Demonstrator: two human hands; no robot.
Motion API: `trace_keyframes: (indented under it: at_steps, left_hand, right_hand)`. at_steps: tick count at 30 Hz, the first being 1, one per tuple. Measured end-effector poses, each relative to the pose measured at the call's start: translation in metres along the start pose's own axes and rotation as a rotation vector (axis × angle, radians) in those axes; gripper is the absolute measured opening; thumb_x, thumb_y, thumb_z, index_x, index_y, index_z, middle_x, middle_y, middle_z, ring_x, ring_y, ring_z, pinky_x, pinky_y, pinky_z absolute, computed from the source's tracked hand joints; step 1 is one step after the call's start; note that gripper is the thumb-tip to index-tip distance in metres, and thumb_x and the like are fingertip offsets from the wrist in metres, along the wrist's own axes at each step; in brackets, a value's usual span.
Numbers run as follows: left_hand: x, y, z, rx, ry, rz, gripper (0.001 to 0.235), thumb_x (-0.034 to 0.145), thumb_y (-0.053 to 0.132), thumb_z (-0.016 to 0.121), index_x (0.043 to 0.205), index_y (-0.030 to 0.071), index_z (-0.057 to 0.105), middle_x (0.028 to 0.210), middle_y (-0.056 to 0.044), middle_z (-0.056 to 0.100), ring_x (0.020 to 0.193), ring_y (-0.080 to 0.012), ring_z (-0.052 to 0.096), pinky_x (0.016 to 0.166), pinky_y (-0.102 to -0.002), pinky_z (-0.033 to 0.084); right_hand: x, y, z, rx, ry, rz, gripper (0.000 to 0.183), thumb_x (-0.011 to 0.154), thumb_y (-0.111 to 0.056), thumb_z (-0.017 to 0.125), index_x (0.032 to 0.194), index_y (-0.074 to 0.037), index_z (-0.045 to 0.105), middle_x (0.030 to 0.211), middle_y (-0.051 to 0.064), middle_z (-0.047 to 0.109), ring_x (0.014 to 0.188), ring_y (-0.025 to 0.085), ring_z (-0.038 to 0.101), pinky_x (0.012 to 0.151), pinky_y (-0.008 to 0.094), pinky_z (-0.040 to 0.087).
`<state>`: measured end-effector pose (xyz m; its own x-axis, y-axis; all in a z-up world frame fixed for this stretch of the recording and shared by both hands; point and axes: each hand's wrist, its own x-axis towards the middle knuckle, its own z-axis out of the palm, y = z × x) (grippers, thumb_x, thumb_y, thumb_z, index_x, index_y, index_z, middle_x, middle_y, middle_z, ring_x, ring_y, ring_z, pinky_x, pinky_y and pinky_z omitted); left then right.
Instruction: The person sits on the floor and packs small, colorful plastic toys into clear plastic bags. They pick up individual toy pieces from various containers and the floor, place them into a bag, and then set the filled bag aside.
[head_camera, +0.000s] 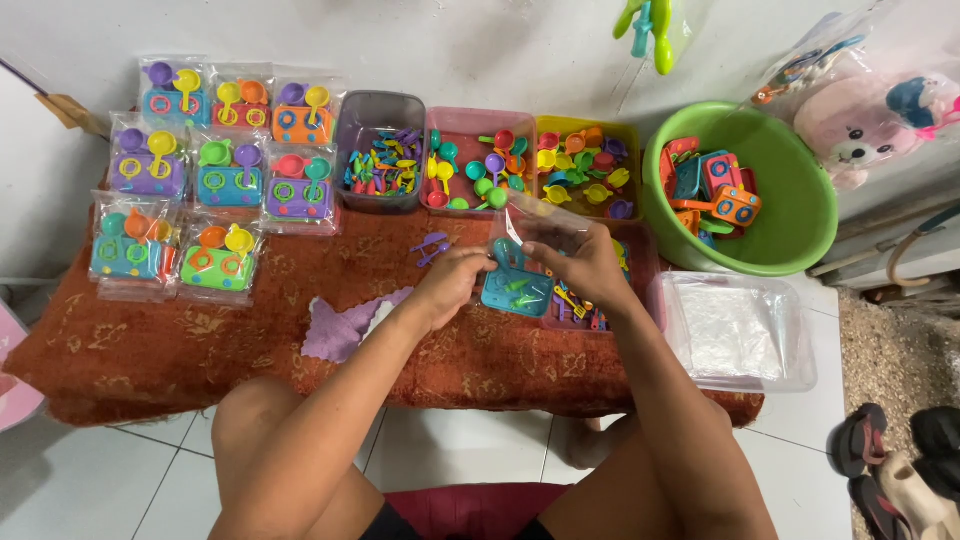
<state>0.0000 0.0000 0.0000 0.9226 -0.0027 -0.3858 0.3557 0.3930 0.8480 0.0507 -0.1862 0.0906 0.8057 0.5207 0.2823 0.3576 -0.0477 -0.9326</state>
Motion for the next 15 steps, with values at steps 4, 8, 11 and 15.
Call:
trace_keyframes:
  at_steps: [4, 8, 11, 15]
  left_hand:
    - [-0.014, 0.011, 0.007, 0.032, 0.0, 0.013, 0.022, 0.086, 0.017, 0.063, 0.104, 0.011, 0.074, 0.079, -0.002, 0.059, 0.07, -0.0115, 0.058, 0.055, -0.025, 0.055]
    - [-0.015, 0.014, 0.004, 0.033, 0.028, 0.029, 0.031, 0.086, 0.017, 0.064, 0.114, 0.01, 0.075, 0.086, -0.005, 0.062, 0.076, -0.0129, 0.06, 0.06, -0.028, 0.059]
    - [-0.012, 0.011, 0.003, 0.022, 0.015, 0.031, 0.032, 0.085, 0.017, 0.065, 0.115, 0.009, 0.075, 0.086, -0.005, 0.065, 0.075, -0.0121, 0.062, 0.06, -0.026, 0.058]
    - [-0.018, 0.014, 0.008, 0.019, 0.001, 0.033, 0.034, 0.085, 0.017, 0.065, 0.117, 0.009, 0.075, 0.088, -0.005, 0.066, 0.077, -0.0123, 0.063, 0.063, -0.027, 0.059]
  right_hand:
    - [-0.001, 0.013, 0.002, 0.113, 0.082, 0.115, 0.018, 0.084, 0.004, 0.08, 0.102, 0.002, 0.078, 0.082, 0.013, 0.076, 0.071, 0.013, 0.07, 0.067, 0.028, 0.059]
    - [0.003, -0.016, 0.011, 0.146, 0.096, 0.133, 0.021, 0.082, 0.005, 0.083, 0.101, 0.008, 0.076, 0.082, 0.016, 0.076, 0.069, 0.015, 0.069, 0.06, 0.027, 0.058]
    - [0.002, 0.001, 0.011, 0.214, 0.117, 0.161, 0.021, 0.079, 0.007, 0.082, 0.1, 0.007, 0.076, 0.083, 0.014, 0.076, 0.072, 0.014, 0.072, 0.064, 0.025, 0.061]
    - [0.001, -0.004, 0.012, 0.172, 0.143, 0.175, 0.025, 0.079, 0.005, 0.085, 0.102, 0.004, 0.077, 0.084, 0.013, 0.076, 0.073, 0.013, 0.07, 0.064, 0.029, 0.06]
